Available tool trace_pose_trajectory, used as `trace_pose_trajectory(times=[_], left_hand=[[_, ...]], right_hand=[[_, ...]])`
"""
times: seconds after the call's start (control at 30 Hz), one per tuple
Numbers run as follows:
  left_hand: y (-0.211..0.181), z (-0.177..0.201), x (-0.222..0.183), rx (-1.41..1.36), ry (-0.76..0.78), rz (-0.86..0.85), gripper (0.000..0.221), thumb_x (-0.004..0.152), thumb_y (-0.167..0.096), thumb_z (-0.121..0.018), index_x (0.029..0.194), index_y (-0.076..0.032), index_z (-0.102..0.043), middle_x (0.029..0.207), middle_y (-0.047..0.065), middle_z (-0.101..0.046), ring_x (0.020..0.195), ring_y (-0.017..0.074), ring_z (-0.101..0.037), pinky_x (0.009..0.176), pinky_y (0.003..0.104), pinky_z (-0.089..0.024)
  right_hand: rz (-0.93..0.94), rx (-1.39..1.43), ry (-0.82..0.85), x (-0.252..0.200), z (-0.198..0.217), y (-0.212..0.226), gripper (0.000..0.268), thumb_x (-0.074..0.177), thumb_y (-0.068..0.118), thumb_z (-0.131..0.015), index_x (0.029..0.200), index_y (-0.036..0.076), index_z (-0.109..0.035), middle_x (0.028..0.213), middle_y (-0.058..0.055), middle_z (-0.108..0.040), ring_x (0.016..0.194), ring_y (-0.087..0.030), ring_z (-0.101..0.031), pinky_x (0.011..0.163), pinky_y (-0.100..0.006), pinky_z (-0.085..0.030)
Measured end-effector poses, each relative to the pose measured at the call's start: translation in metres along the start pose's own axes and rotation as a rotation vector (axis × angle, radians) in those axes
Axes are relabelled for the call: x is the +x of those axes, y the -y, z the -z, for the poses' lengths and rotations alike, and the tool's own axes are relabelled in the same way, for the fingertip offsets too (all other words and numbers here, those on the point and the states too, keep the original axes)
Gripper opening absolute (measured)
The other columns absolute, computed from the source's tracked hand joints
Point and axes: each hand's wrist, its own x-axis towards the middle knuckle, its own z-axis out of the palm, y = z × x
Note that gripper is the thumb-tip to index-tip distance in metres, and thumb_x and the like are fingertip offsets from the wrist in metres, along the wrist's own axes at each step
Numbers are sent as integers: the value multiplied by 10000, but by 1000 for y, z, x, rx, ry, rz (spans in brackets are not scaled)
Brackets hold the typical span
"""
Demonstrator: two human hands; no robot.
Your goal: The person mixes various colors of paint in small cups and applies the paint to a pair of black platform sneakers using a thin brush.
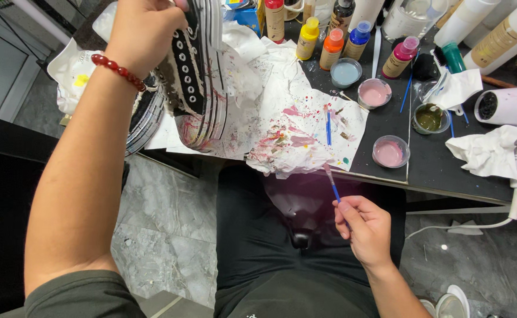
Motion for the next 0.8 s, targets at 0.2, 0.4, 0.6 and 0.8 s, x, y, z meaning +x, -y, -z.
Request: trace_pose_trajectory(times=[0.2,0.4,0.6,0.8], left_hand=[[2,-40,8,45,206,257,160,882,-3,-642,1010,-79,-583,753,-24,-562,646,105,-541,557,303,-414],[11,-68,21,144,324,67,177,879,-28,-695,1007,-58,-575,745,-19,-583,703,89,-565,639,281,-464],[13,-89,15,228,340,0,211,857,-69,-743,1040,-65,-638,741,55,-593,706,191,-596,652,341,-474],[9,-100,3,334,199,-204,319,848,-105,-787,1118,-40,-629,902,143,-702,819,324,-688,724,401,-518]], right_hand=[[8,-20,-2,-2,0,2,165,979,21,-608,1025,-123,-672,750,-106,-621,538,-112,-487,482,-236,-361],[-4,-15,-26,-1,4,1,170,975,21,-603,1033,-123,-672,748,-108,-617,531,-112,-484,472,-238,-360],[-4,-17,-26,1,3,-1,166,976,13,-600,1036,-125,-669,753,-112,-620,533,-112,-483,475,-239,-358],[-14,-12,-6,3,1,0,175,981,23,-595,1041,-123,-672,751,-106,-617,535,-110,-485,474,-242,-365]])
